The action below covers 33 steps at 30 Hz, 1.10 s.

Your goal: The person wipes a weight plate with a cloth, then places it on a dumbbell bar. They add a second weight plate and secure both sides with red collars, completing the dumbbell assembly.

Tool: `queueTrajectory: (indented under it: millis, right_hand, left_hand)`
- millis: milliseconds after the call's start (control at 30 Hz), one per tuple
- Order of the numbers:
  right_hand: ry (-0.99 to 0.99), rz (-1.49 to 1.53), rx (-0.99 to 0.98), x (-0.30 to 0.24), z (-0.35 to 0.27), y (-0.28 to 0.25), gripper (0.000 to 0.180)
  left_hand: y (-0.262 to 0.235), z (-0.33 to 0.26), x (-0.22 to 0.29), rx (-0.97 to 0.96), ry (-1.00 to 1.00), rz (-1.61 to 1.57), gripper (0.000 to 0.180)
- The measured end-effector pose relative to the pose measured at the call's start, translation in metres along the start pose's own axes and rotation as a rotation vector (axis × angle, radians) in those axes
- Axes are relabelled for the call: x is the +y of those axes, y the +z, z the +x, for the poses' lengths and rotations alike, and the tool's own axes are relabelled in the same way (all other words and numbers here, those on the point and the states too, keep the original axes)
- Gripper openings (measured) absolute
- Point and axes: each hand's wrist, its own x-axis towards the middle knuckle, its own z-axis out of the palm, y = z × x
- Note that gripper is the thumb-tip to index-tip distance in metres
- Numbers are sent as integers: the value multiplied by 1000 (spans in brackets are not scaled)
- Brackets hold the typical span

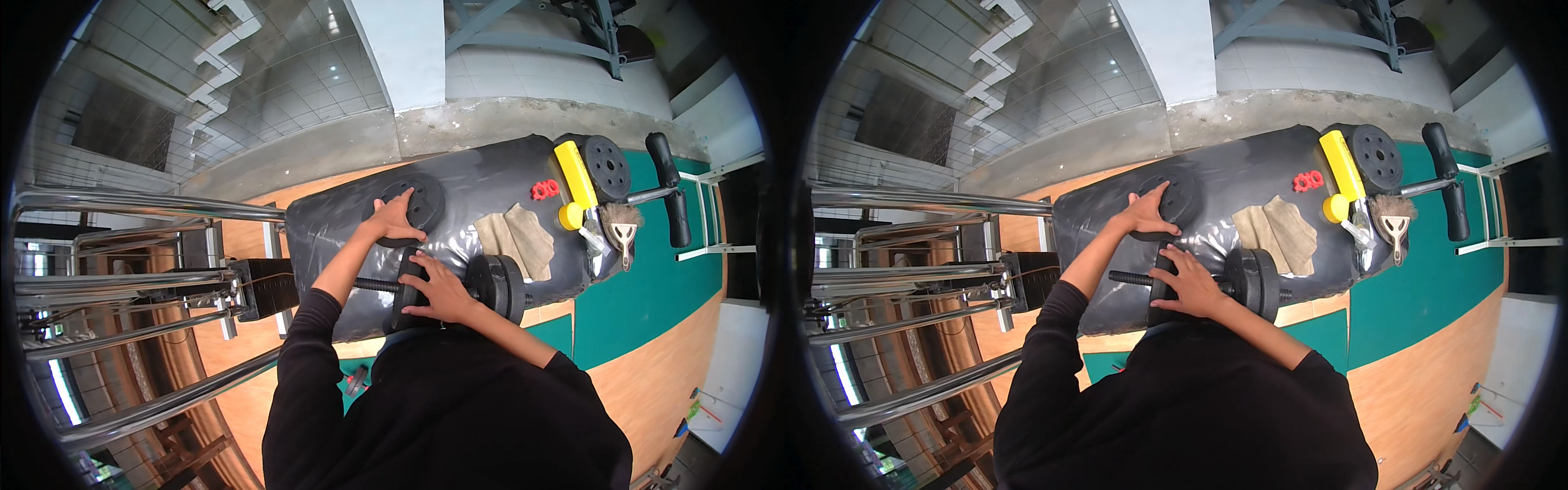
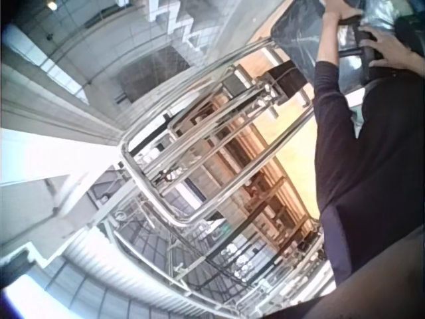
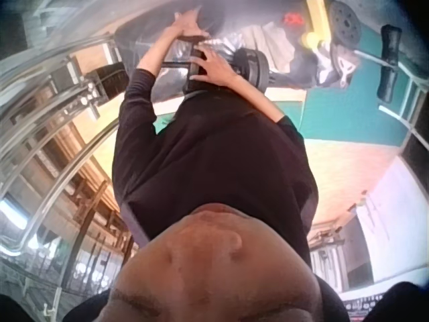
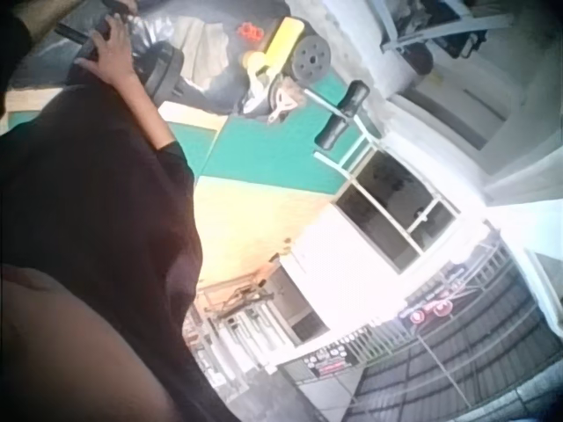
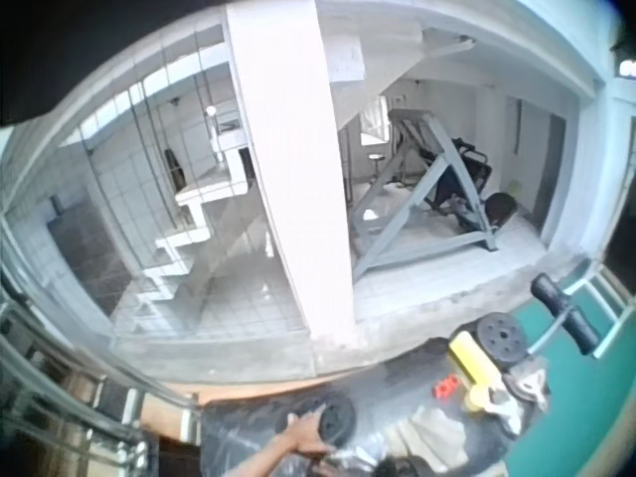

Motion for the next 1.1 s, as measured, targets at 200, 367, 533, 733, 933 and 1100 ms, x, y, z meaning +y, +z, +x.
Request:
queueTrajectory:
  millis: [200, 367, 533, 733, 933, 1100]
  right_hand:
    - [11, 27, 1, -1, 3, -5, 54]
    - [22, 65, 7, -3, 5, -2, 54]
    - [9, 44, 21, 2, 5, -1, 53]
    - [-21, 42, 17, 0, 3, -4, 53]
    - [-106, 9, -19, 1, -3, -1, 53]
    - [-121, 67, -50, -3, -3, -10, 49]
  left_hand:
    - [-28, -80, -44, 20, -243, -456, 112]
    - [-9, -164, -83, -14, -460, -1212, 80]
    - [34, -214, -76, 132, -478, -1772, 54]
    - [54, -216, -60, 260, -470, -1832, 53]
    - [52, -203, -53, 173, -474, -1891, 52]
    - [68, -192, -34, 208, -563, -1634, 78]
